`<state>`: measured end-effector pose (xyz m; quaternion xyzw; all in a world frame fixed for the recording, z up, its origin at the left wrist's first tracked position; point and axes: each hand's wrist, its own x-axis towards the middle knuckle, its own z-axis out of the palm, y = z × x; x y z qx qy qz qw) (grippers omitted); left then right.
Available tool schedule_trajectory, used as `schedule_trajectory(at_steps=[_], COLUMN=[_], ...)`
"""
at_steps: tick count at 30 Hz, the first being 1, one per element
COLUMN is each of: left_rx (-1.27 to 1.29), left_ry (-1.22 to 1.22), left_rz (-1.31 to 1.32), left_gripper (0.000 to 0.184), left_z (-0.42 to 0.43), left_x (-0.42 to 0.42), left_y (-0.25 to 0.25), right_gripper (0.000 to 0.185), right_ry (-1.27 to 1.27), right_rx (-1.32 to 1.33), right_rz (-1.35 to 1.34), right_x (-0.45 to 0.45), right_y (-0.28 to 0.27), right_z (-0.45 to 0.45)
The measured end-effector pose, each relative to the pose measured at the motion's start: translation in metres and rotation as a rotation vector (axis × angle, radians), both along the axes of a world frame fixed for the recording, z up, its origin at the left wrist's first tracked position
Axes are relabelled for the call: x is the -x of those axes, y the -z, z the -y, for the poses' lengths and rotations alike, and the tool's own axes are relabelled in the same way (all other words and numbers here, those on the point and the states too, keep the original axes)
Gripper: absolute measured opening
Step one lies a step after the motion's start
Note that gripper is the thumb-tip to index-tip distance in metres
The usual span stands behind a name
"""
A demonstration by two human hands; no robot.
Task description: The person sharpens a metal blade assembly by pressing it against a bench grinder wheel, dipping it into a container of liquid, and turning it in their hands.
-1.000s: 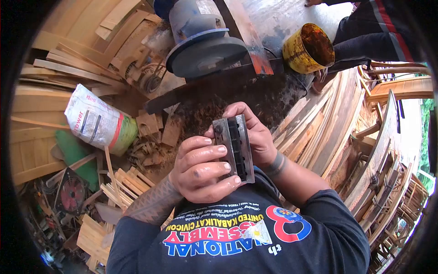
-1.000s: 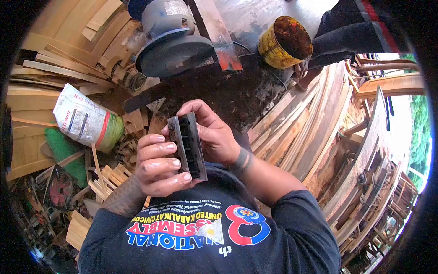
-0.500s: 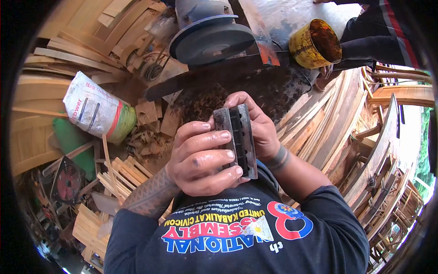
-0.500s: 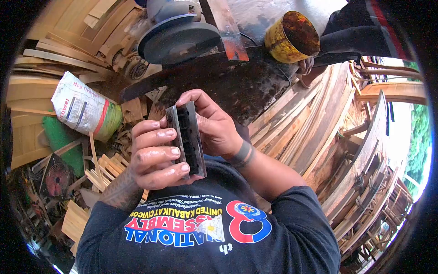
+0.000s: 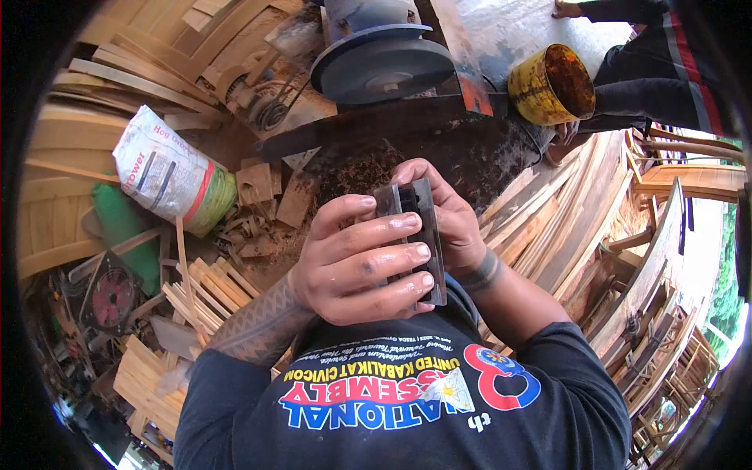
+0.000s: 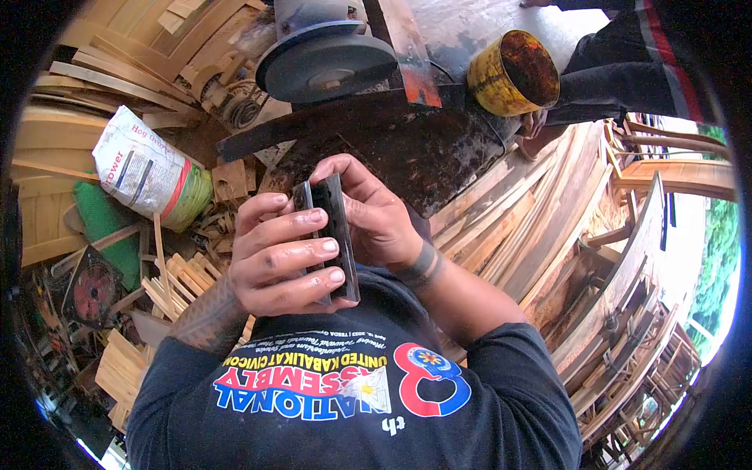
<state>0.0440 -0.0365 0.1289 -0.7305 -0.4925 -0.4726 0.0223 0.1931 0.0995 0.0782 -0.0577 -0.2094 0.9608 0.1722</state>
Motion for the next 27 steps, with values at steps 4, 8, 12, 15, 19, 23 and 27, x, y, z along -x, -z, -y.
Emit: schedule_trajectory(at_steps=[4,8,12,15,19,23,27], left_rx=[0.026,0.066,0.088,0.098,0.091,0.068,0.027], left_ry=[0.019,0.005,-0.003,-0.008,-0.010,0.006,0.055], left_rz=[-0.041,-0.053,-0.030,-0.033,-0.027,-0.036,-0.043], left_gripper=[0.041,0.048,0.051,0.052,0.051,0.047,0.037], left_z=[-0.001,-0.001,-0.003,-0.004,-0.005,-0.006,-0.010], left_x=[0.001,0.000,0.001,0.003,0.006,0.010,0.012], left_y=[0.000,-0.001,-0.002,-0.002,-0.001,-0.001,0.000], right_gripper=[0.034,0.034,0.034,0.034,0.035,0.034,0.035], right_ry=[-0.073,-0.060,-0.037,-0.032,-0.031,-0.036,-0.023], right_rx=[0.079,0.110,0.145,0.174,0.156,0.058,0.008], right_rz=[-0.028,0.036,0.037,0.020,0.007,0.018,0.010], right_x=[-0.003,-0.003,-0.002,-0.001,0.002,0.003,0.004], right_y=[0.009,0.008,0.005,0.003,0.006,0.004,0.002], right_z=[0.003,0.007,0.005,0.003,0.002,-0.003,-0.004])
